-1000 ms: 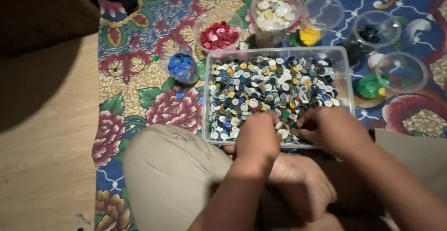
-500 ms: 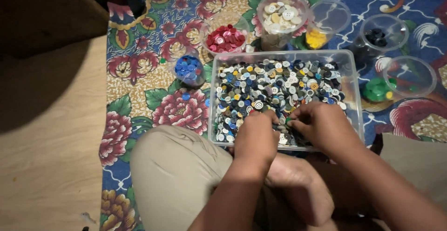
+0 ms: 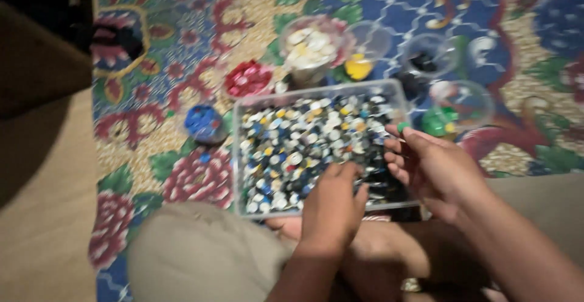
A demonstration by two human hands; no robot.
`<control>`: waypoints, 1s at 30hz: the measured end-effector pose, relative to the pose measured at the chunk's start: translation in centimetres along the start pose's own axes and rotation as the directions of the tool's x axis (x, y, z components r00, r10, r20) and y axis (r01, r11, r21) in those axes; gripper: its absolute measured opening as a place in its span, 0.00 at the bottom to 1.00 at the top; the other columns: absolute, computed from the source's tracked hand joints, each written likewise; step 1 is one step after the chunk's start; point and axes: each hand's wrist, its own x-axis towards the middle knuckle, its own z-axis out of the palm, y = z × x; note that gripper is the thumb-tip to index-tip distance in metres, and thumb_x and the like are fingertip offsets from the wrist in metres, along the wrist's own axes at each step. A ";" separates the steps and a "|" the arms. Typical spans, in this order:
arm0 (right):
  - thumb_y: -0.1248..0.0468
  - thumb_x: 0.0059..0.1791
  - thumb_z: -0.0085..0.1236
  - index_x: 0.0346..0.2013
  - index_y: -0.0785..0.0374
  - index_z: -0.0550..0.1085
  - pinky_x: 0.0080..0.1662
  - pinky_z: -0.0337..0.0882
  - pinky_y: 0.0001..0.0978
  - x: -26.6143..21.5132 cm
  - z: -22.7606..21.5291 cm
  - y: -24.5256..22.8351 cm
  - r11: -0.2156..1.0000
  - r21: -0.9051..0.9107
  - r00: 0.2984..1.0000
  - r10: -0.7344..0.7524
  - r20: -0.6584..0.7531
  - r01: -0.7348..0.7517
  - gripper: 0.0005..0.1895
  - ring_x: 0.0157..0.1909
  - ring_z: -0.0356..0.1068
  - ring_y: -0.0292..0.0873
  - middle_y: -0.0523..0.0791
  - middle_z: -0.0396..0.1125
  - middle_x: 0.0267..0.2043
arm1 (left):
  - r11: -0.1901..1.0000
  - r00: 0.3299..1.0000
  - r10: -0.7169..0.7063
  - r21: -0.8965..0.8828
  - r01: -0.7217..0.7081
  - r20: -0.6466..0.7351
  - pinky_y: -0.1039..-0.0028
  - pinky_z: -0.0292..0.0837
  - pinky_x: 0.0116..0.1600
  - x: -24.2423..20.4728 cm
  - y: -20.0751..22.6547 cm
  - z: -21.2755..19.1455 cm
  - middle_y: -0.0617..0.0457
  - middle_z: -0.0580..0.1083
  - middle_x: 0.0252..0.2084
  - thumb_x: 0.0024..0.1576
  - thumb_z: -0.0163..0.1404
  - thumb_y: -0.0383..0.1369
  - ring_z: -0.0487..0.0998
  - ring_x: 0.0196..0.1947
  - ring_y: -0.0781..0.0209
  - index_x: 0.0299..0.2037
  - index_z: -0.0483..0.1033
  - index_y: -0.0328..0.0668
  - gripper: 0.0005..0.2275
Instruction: Sorting a large collection of mixed buttons into smaller containers based on color or type.
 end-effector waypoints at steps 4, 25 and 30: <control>0.55 0.60 0.45 0.58 0.55 0.76 0.33 0.63 0.25 -2.2 0.2 -3.1 0.999 0.031 0.990 -0.005 -0.138 0.010 0.17 0.35 0.64 0.33 0.40 0.69 0.40 | 0.999 0.998 0.023 -0.044 -0.026 -0.066 0.56 0.75 0.43 0.0 0.0 0.5 0.53 0.77 0.46 0.54 0.55 0.34 0.79 0.39 0.46 0.47 0.77 0.53 0.11; 0.52 0.50 0.52 0.53 0.48 0.81 0.38 0.73 0.29 -2.4 1.6 1.3 0.494 -0.844 0.963 -0.257 0.086 0.207 0.19 0.32 0.73 0.38 0.41 0.80 0.37 | 0.962 0.909 -0.194 0.112 0.251 -0.369 0.60 0.71 0.56 1.7 -2.1 -4.9 0.44 0.63 0.58 0.49 0.62 0.33 0.68 0.55 0.47 0.54 0.71 0.48 0.22; 0.50 0.46 0.62 0.33 0.51 0.84 0.39 0.74 0.30 -3.3 0.4 3.7 0.129 -0.827 0.832 -0.183 0.523 0.548 0.11 0.33 0.75 0.38 0.35 0.78 0.36 | 0.908 0.916 -0.349 0.170 0.383 -0.199 0.56 0.76 0.43 -0.1 -3.0 -6.0 0.48 0.78 0.34 0.56 0.57 0.43 0.80 0.34 0.46 0.33 0.74 0.48 0.11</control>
